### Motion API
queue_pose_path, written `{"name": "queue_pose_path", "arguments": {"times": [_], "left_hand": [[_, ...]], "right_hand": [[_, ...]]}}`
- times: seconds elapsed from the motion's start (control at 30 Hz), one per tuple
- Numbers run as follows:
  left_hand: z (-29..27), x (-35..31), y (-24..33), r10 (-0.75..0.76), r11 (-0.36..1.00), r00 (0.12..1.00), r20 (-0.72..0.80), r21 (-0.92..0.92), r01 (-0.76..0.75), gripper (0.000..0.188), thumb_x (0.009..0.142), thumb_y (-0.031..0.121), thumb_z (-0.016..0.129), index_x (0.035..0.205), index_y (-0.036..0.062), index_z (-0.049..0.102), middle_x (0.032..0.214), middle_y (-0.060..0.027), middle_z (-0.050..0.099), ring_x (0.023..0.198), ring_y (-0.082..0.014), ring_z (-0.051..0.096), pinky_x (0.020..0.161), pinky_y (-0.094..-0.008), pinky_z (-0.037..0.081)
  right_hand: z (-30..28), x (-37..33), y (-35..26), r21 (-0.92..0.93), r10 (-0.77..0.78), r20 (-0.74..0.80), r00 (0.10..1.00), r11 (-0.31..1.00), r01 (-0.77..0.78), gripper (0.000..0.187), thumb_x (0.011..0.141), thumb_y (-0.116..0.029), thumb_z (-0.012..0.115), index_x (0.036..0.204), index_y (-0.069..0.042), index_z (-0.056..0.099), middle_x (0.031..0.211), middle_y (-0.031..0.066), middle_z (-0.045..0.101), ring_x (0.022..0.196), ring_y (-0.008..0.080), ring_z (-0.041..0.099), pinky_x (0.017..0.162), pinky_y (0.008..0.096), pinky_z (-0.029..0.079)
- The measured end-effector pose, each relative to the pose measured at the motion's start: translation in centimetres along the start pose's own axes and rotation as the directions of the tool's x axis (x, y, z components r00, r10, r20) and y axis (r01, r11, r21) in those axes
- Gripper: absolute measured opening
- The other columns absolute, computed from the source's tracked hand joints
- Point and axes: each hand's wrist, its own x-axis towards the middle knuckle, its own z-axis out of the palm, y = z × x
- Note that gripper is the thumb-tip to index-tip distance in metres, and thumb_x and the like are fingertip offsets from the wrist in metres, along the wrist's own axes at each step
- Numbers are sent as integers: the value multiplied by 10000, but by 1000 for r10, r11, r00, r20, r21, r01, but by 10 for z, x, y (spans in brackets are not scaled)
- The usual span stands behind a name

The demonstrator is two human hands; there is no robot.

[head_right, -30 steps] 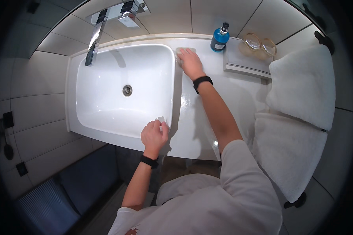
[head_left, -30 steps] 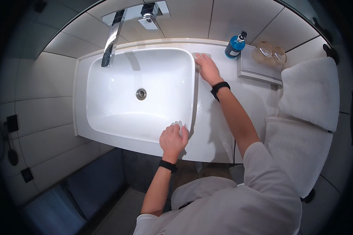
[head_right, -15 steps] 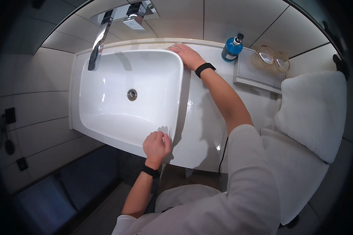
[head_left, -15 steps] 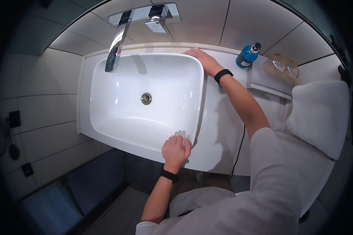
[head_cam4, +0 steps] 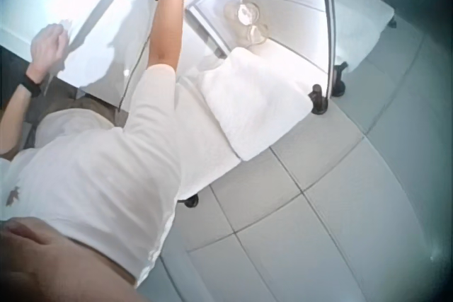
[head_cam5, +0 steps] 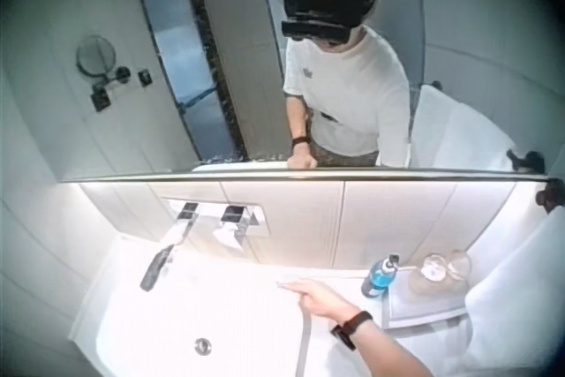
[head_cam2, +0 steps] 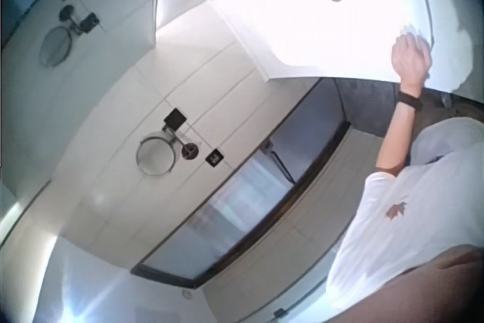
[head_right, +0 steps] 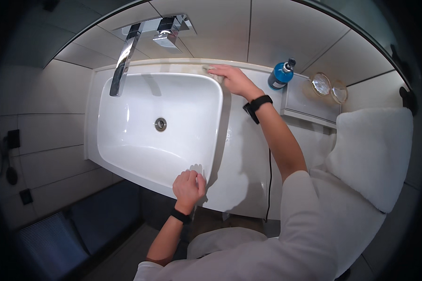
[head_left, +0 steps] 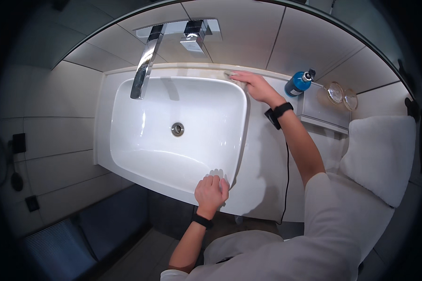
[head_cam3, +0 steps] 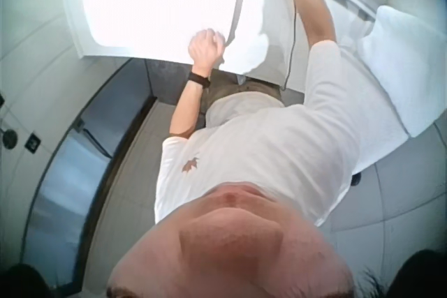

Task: The person wipes the countertop and edges surrounding a bathroom sink with a cloth, سپس washes the cloth under the faucet and uses it to wipe a glass door.

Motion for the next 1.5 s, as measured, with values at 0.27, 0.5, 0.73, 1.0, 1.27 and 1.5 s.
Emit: {"name": "queue_pose_path", "arguments": {"times": [0.27, 0.5, 0.73, 1.0, 1.27, 1.5], "left_hand": [[-6, -1, 1, -33, 999, 999, 20, -15, 33, 161, 785, 137, 618, 673, 91, 511, 639, -73, 477, 583, -274, 511, 529, -394, 415], [-2, 0, 0, -37, 999, 999, 9, -8, 37, 199, 786, 167, 620, 664, 97, 480, 648, -66, 453, 593, -257, 506, 542, -372, 416], [-5, 2, 1, -41, 999, 999, 32, -21, 42, 150, 783, 125, 594, 675, 89, 497, 656, -83, 474, 604, -284, 513, 547, -402, 412], [-2, -2, -1, -34, 999, 998, 56, -21, 36, 153, 795, 118, 585, 677, 87, 493, 659, -85, 479, 604, -288, 510, 548, -409, 408], [0, 2, 1, -28, 1000, 998, 60, -12, 29, 121, 781, 125, 597, 704, 87, 512, 665, -81, 474, 594, -285, 499, 550, -402, 399], [1, -3, -4, -4, 1000, 999, 47, -9, 5, 119, 798, 114, 593, 714, 83, 513, 671, -90, 484, 596, -295, 503, 546, -410, 397]], "right_hand": [[54, 105, 17, 1, -358, 486, 797, 913, 409, 303, 920, -95, 546, 1193, -87, 676, 1438, 83, 539, 1378, 300, 413, 1111, 358, 396], [66, 87, 43, -167, -356, 488, 797, 858, 486, 313, 980, -193, 491, 1236, -96, 645, 1516, 89, 454, 1445, 284, 341, 1174, 361, 330], [24, -16, 35, -253, -80, 189, 979, 959, 127, 419, 830, 60, 538, 1203, -83, 666, 1476, 82, 507, 1402, 318, 402, 1170, 390, 343], [25, -130, 1, -419, 229, 4, 974, 884, -206, 345, 915, -38, 501, 1216, -86, 663, 1470, 60, 500, 1392, 316, 405, 1142, 420, 374], [48, -92, 11, -443, 200, -364, 910, 822, -357, 353, 925, -65, 491, 1263, -47, 593, 1487, 130, 453, 1381, 376, 381, 1169, 486, 289], [125, -236, -95, -370, 259, -137, 956, 882, -292, 272, 944, -103, 541, 1192, -40, 633, 1510, 88, 457, 1394, 344, 403, 1157, 461, 334]]}}
